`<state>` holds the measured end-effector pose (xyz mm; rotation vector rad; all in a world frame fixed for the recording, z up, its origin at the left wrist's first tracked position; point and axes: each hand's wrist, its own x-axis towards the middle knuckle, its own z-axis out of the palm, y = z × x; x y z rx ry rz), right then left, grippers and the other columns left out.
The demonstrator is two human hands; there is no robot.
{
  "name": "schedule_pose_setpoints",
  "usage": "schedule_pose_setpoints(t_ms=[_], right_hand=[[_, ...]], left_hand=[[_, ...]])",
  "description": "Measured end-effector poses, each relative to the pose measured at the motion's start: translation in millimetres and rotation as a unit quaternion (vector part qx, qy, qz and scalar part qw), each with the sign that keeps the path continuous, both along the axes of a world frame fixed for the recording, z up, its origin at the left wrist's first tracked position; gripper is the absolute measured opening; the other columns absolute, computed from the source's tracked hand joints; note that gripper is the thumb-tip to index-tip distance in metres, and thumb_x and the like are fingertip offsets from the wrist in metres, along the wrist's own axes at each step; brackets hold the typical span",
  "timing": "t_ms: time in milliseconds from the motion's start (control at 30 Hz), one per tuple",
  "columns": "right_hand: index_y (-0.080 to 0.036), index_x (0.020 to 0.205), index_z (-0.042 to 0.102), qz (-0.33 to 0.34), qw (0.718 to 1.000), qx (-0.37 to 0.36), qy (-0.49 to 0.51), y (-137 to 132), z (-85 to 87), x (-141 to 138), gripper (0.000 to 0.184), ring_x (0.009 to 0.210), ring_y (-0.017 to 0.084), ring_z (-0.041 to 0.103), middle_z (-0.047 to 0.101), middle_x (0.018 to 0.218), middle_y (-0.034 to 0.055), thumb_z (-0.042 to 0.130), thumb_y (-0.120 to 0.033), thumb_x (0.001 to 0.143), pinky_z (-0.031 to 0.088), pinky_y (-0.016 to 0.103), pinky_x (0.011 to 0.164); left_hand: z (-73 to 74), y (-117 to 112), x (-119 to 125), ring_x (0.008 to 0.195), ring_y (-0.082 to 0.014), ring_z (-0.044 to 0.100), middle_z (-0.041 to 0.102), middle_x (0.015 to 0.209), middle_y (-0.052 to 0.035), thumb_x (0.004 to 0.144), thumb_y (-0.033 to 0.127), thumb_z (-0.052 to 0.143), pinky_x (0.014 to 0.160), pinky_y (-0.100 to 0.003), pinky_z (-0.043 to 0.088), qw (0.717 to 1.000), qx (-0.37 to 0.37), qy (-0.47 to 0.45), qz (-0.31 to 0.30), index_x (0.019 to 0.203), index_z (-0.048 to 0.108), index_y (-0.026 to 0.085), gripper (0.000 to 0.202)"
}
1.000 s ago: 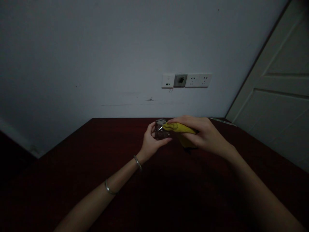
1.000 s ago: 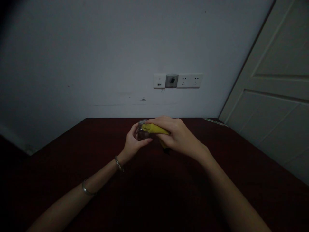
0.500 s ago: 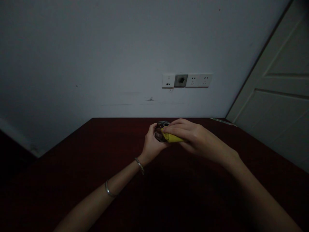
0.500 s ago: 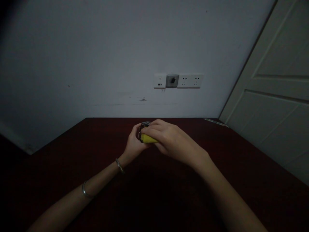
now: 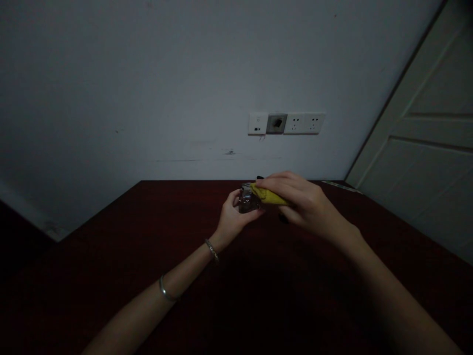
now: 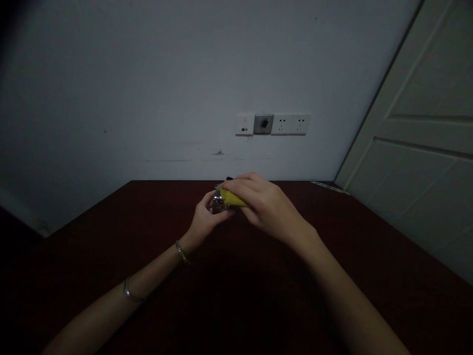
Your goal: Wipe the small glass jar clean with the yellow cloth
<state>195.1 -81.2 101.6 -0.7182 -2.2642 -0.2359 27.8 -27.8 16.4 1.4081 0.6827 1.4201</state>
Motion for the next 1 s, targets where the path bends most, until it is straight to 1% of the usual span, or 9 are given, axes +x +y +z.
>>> schedule_pose_setpoints(t_ms=[133, 300, 467, 533, 600, 700, 767, 867, 1000], right_hand=[[-0.016, 0.122, 0.056, 0.005, 0.999, -0.009, -0.04, -1, -0.8, -4, 0.04, 0.105, 0.024, 0.056, 0.064, 0.113, 0.0115, 0.047, -0.007, 0.084, 0.05, 0.04, 0.088], [-0.021, 0.118, 0.058, 0.036, 0.995, -0.069, -0.06, -8, 2.6, -6, 0.039, 0.101, 0.02, 0.058, 0.063, 0.109, 0.0088, 0.048, -0.008, 0.084, 0.05, 0.036, 0.085], [-0.02, 0.117, 0.06, 0.039, 0.99, -0.11, -0.084, -12, 4.8, -6, 0.041, 0.102, 0.019, 0.058, 0.062, 0.111, 0.0083, 0.05, -0.004, 0.081, 0.049, 0.033, 0.087], [-0.019, 0.117, 0.06, 0.05, 0.991, -0.097, -0.072, -12, 5.1, -7, 0.04, 0.102, 0.019, 0.058, 0.063, 0.111, 0.0082, 0.05, -0.004, 0.081, 0.049, 0.033, 0.087], [-0.019, 0.117, 0.059, 0.055, 0.996, -0.062, -0.038, -12, 5.0, -6, 0.038, 0.101, 0.019, 0.059, 0.065, 0.109, 0.008, 0.05, -0.006, 0.083, 0.049, 0.034, 0.086], [-0.019, 0.12, 0.057, 0.031, 0.999, 0.012, 0.015, -9, 4.0, -4, 0.038, 0.101, 0.021, 0.058, 0.065, 0.109, 0.0092, 0.049, -0.007, 0.084, 0.05, 0.036, 0.085], [-0.018, 0.123, 0.056, 0.011, 0.999, 0.041, 0.017, -6, 2.6, -4, 0.041, 0.103, 0.022, 0.057, 0.065, 0.112, 0.0102, 0.048, -0.007, 0.084, 0.05, 0.038, 0.086], [-0.016, 0.123, 0.055, 0.009, 0.999, 0.041, -0.014, -2, 0.0, -6, 0.042, 0.106, 0.023, 0.055, 0.064, 0.114, 0.0115, 0.046, -0.005, 0.083, 0.05, 0.041, 0.088], [-0.013, 0.12, 0.058, 0.022, 0.998, -0.013, -0.05, -3, -0.7, -11, 0.04, 0.105, 0.022, 0.055, 0.063, 0.112, 0.0121, 0.049, -0.005, 0.082, 0.05, 0.038, 0.087]], left_hand=[[0.0, 1, 0, 0.094, -0.0221, 0.064, 0.066, 0.103, -0.0095, 0.051, 0.02, 0.083, 0.085, -0.039, 0.05, 1.0, 0.005, -0.009, -0.008, 0.105, 0.05, 0.015, 0.064], [-4.7, 7, -2, 0.097, -0.0232, 0.063, 0.065, 0.107, -0.0115, 0.049, 0.018, 0.082, 0.085, -0.036, 0.05, 1.0, 0.012, -0.002, 0.001, 0.107, 0.05, 0.014, 0.067], [-5.2, 8, -3, 0.097, -0.0239, 0.063, 0.065, 0.108, -0.0127, 0.049, 0.017, 0.082, 0.084, -0.036, 0.05, 1.0, 0.003, 0.002, 0.005, 0.108, 0.051, 0.013, 0.067], [-4.1, 8, -3, 0.097, -0.0236, 0.063, 0.065, 0.107, -0.0123, 0.047, 0.015, 0.082, 0.085, -0.036, 0.05, 1.0, 0.001, -0.005, 0.002, 0.107, 0.051, 0.014, 0.067], [-2.8, 6, -2, 0.095, -0.0227, 0.063, 0.065, 0.106, -0.0113, 0.047, 0.015, 0.082, 0.085, -0.036, 0.05, 1.0, -0.008, -0.012, -0.003, 0.105, 0.051, 0.014, 0.066], [-0.5, 1, -1, 0.093, -0.0213, 0.063, 0.065, 0.101, -0.0097, 0.049, 0.017, 0.082, 0.085, -0.037, 0.049, 0.999, -0.031, -0.011, -0.007, 0.104, 0.05, 0.013, 0.064], [0.8, -3, 1, 0.093, -0.0212, 0.063, 0.065, 0.1, -0.0092, 0.05, 0.017, 0.082, 0.085, -0.037, 0.049, 0.999, -0.034, -0.009, -0.01, 0.104, 0.05, 0.014, 0.063], [2.1, -6, 3, 0.093, -0.021, 0.063, 0.064, 0.1, -0.0087, 0.05, 0.017, 0.082, 0.085, -0.037, 0.049, 1.0, -0.021, -0.007, -0.017, 0.104, 0.051, 0.014, 0.062], [1.8, -4, 4, 0.095, -0.0219, 0.063, 0.065, 0.103, -0.0089, 0.045, 0.015, 0.084, 0.085, -0.036, 0.049, 1.0, 0.002, -0.008, -0.01, 0.101, 0.052, 0.015, 0.064]])
